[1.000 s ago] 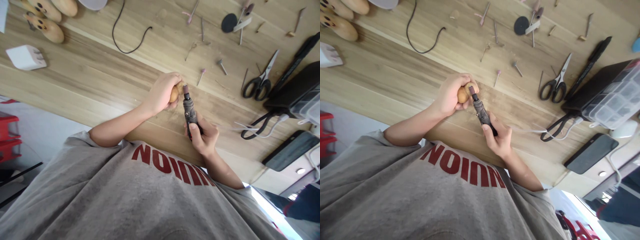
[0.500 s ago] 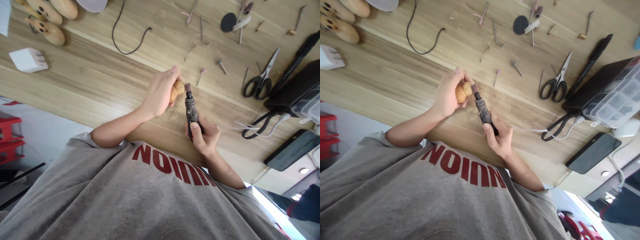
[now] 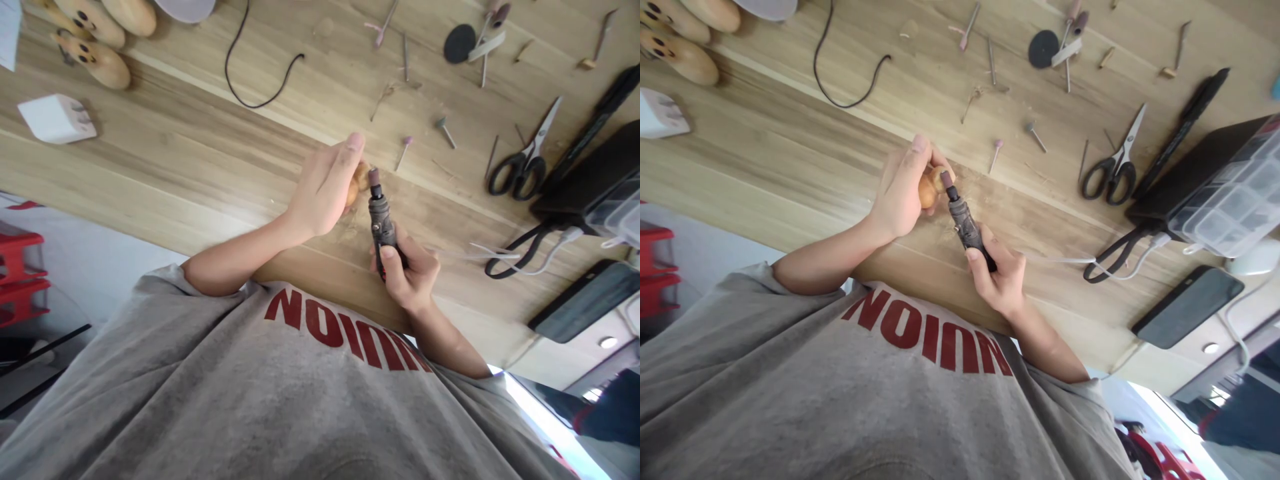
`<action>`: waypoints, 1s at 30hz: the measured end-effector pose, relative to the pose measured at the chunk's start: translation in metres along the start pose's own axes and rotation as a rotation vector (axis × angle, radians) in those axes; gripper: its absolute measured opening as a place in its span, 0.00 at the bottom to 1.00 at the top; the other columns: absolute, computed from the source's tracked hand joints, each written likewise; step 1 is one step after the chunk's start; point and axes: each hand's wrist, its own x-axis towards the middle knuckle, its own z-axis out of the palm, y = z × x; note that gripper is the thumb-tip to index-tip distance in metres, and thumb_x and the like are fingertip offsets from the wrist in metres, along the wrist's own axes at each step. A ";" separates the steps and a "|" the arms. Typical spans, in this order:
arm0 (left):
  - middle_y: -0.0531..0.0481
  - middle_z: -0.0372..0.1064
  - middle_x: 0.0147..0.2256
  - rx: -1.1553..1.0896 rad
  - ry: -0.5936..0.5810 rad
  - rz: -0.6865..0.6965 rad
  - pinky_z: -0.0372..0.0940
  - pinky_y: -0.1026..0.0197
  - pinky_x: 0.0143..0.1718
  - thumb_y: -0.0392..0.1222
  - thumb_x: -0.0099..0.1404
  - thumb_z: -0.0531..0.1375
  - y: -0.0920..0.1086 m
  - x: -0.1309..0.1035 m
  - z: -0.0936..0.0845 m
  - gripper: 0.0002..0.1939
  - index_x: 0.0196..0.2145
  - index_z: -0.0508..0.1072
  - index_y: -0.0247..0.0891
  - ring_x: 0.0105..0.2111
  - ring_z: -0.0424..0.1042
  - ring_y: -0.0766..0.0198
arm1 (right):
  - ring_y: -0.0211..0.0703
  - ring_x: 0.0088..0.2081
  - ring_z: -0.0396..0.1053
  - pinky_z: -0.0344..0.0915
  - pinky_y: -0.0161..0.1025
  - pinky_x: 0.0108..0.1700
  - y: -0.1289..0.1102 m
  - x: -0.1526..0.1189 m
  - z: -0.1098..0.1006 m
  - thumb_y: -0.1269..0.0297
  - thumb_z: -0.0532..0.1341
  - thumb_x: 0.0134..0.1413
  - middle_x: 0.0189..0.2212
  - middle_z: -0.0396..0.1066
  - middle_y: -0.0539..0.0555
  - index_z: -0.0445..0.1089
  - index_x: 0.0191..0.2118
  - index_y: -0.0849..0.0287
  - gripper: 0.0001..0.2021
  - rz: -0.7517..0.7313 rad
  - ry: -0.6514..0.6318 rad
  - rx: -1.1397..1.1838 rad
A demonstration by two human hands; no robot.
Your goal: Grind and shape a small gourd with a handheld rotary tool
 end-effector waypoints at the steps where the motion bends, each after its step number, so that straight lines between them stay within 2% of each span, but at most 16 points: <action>1: 0.53 0.56 0.14 -0.002 -0.004 -0.002 0.58 0.56 0.27 0.69 0.71 0.42 0.000 0.000 0.000 0.34 0.18 0.62 0.44 0.17 0.59 0.66 | 0.38 0.21 0.66 0.66 0.39 0.27 0.000 0.000 0.000 0.60 0.56 0.67 0.20 0.69 0.48 0.76 0.42 0.59 0.12 -0.004 -0.009 -0.009; 6: 0.53 0.56 0.14 0.017 0.040 -0.114 0.56 0.57 0.24 0.72 0.69 0.39 0.005 -0.001 0.004 0.35 0.21 0.66 0.46 0.17 0.57 0.66 | 0.38 0.20 0.65 0.66 0.39 0.26 0.002 -0.002 0.000 0.59 0.56 0.68 0.20 0.68 0.48 0.75 0.43 0.58 0.12 0.016 0.002 0.020; 10: 0.53 0.54 0.15 -0.048 0.056 -0.133 0.56 0.57 0.26 0.69 0.71 0.38 0.007 -0.002 0.005 0.35 0.21 0.66 0.44 0.16 0.55 0.66 | 0.40 0.22 0.65 0.67 0.41 0.28 0.002 -0.002 0.000 0.57 0.56 0.68 0.21 0.69 0.49 0.75 0.45 0.58 0.13 0.010 -0.032 -0.018; 15: 0.53 0.56 0.17 -0.011 0.043 -0.205 0.58 0.57 0.28 0.68 0.71 0.38 0.004 0.000 0.004 0.35 0.23 0.68 0.44 0.18 0.58 0.66 | 0.39 0.22 0.65 0.66 0.41 0.28 0.003 -0.002 0.000 0.58 0.56 0.68 0.22 0.69 0.49 0.74 0.47 0.58 0.13 0.000 -0.019 -0.011; 19: 0.54 0.55 0.15 -0.024 0.070 -0.184 0.57 0.58 0.27 0.70 0.71 0.35 0.000 0.002 0.004 0.37 0.22 0.67 0.44 0.16 0.56 0.67 | 0.39 0.22 0.64 0.65 0.40 0.28 0.004 -0.002 0.000 0.61 0.56 0.68 0.21 0.68 0.48 0.75 0.46 0.58 0.11 0.001 -0.006 0.025; 26: 0.53 0.56 0.16 -0.077 0.036 -0.190 0.56 0.58 0.26 0.69 0.71 0.41 0.002 0.001 0.003 0.35 0.22 0.69 0.43 0.16 0.56 0.67 | 0.39 0.22 0.64 0.65 0.41 0.28 0.003 -0.001 0.000 0.58 0.56 0.68 0.21 0.68 0.49 0.75 0.45 0.58 0.13 0.010 -0.010 0.007; 30: 0.54 0.55 0.15 -0.121 0.053 -0.202 0.55 0.59 0.25 0.69 0.71 0.40 0.001 0.001 0.003 0.35 0.22 0.68 0.42 0.16 0.55 0.68 | 0.40 0.22 0.65 0.66 0.41 0.29 0.003 -0.001 0.000 0.57 0.56 0.68 0.21 0.68 0.49 0.75 0.45 0.58 0.13 0.001 -0.025 -0.002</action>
